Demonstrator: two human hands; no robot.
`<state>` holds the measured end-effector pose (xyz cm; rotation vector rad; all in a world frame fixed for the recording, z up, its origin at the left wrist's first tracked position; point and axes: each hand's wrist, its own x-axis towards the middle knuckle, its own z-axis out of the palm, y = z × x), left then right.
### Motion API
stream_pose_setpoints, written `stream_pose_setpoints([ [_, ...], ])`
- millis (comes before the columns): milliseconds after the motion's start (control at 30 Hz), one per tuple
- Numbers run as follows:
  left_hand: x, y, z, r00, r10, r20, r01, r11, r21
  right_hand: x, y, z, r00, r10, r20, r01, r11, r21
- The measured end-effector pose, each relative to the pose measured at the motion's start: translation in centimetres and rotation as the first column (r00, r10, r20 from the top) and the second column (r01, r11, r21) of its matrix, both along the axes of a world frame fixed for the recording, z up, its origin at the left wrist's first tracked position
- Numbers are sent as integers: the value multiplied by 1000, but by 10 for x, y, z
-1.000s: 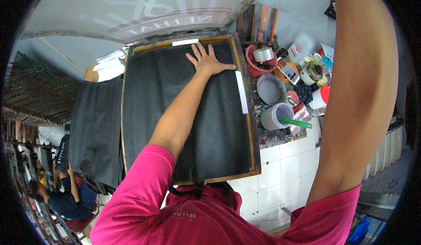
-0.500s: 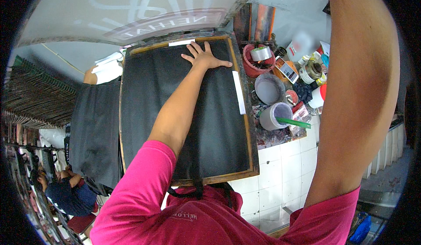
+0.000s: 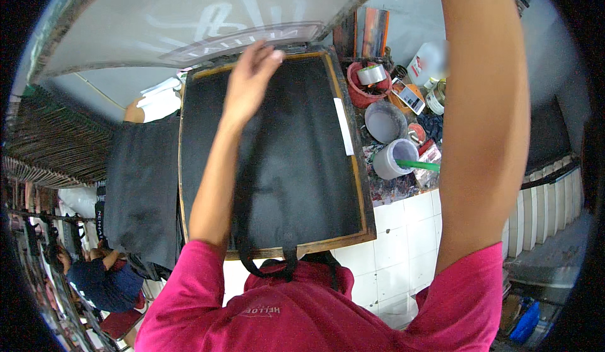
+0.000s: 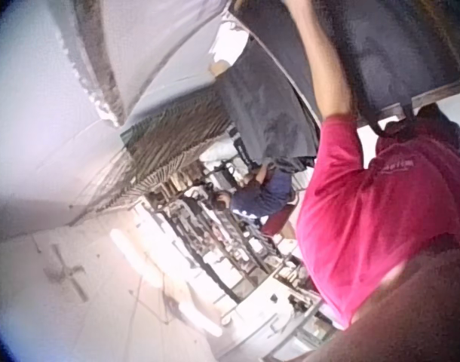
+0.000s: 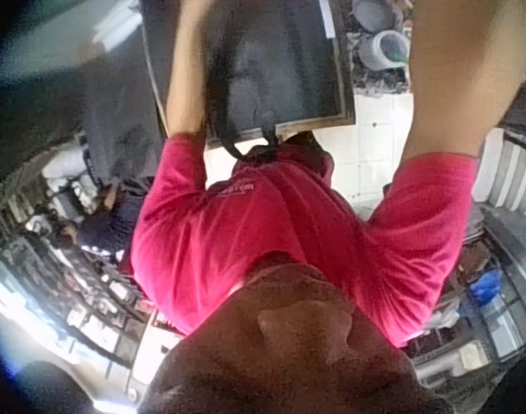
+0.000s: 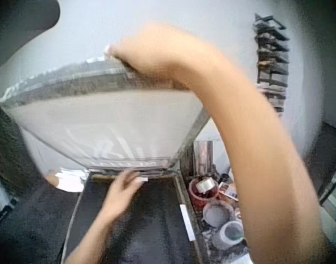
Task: The person performs screen printing on black bags, placing each bag onto a frame, lowering a mesh screen, and using a squeegee to apply white ink before lifting the screen and setting the bag aside.
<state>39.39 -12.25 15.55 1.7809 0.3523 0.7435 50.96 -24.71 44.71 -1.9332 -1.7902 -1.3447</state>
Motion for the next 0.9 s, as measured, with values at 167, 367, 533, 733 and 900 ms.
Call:
stream_pose_setpoints([
  [167,-163,-6,66,931,-14,366,35,998,-49,-73,-72,-50,866,-180,-467,119,981,-156],
  [367,-319,-45,32,996,28,81,-3,958,-286,-167,-134,-180,752,136,-645,-41,986,160],
  [533,-374,-91,-55,992,-26,-126,-77,665,-743,-166,-120,-205,436,13,-900,19,1000,23],
  [733,-376,-106,-114,996,47,-81,-84,71,-994,-33,11,-268,518,-117,-847,38,993,-115],
  [900,-371,-111,-107,956,75,-284,-288,38,-957,45,133,-337,672,-325,-665,72,923,-378],
])
